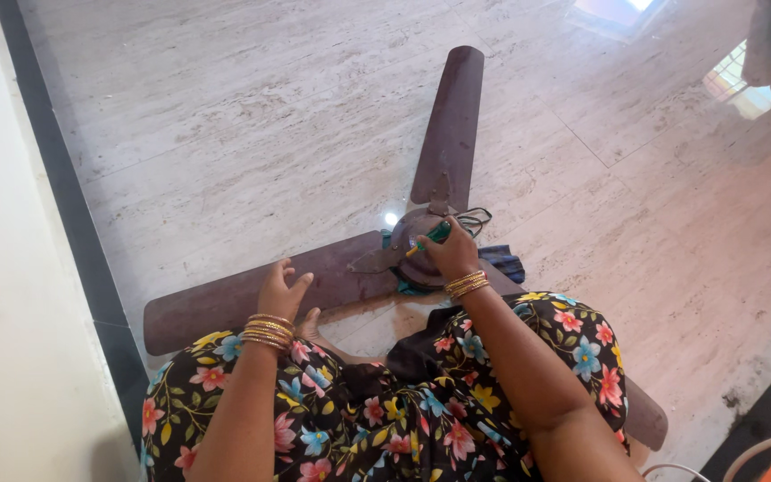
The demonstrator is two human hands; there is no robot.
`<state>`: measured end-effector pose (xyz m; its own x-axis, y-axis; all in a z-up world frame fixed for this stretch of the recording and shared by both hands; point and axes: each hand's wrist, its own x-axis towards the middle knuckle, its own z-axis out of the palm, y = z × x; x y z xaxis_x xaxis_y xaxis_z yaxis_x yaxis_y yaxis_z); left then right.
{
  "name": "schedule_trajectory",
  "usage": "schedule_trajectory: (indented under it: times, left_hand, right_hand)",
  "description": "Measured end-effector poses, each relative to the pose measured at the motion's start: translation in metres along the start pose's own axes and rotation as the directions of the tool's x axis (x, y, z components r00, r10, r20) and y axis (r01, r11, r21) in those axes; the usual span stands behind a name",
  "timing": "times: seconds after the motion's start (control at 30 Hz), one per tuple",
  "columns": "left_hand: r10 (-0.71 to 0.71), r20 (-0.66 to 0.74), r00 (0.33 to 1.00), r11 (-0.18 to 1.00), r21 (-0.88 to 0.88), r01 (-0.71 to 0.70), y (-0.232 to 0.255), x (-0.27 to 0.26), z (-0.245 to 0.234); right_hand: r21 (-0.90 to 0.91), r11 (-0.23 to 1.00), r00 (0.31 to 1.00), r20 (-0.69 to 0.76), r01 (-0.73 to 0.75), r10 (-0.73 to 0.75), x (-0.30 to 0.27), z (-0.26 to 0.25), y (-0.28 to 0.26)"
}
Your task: The person sits on the floor and uses a screwdriver to tighten screws on the central hub of a ceiling fan lying on the floor. They repeatedly adjust the fan blades and tighten the fasteners to secure the assembly.
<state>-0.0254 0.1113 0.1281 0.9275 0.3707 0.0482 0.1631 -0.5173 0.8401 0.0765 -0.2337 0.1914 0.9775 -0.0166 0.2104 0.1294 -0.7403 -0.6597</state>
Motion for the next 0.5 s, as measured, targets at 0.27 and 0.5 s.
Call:
schedule_trajectory:
  times: [0.27, 0.5]
  left_hand:
    - [0.074, 0.055, 0.996, 0.960, 0.267, -0.086, 0.017, -0.014, 0.037]
    - [0.230, 0.434, 0.871, 0.970, -0.029, -0.242, 0.024, -0.044, 0.117]
  right_hand:
    - [0.061, 0.998, 1.000, 0.003, -0.002, 0.002, 0.002, 0.004, 0.011]
    - [0.052, 0.997, 0.998, 0.014, 0.055, -0.056, -0.002, 0.010, 0.016]
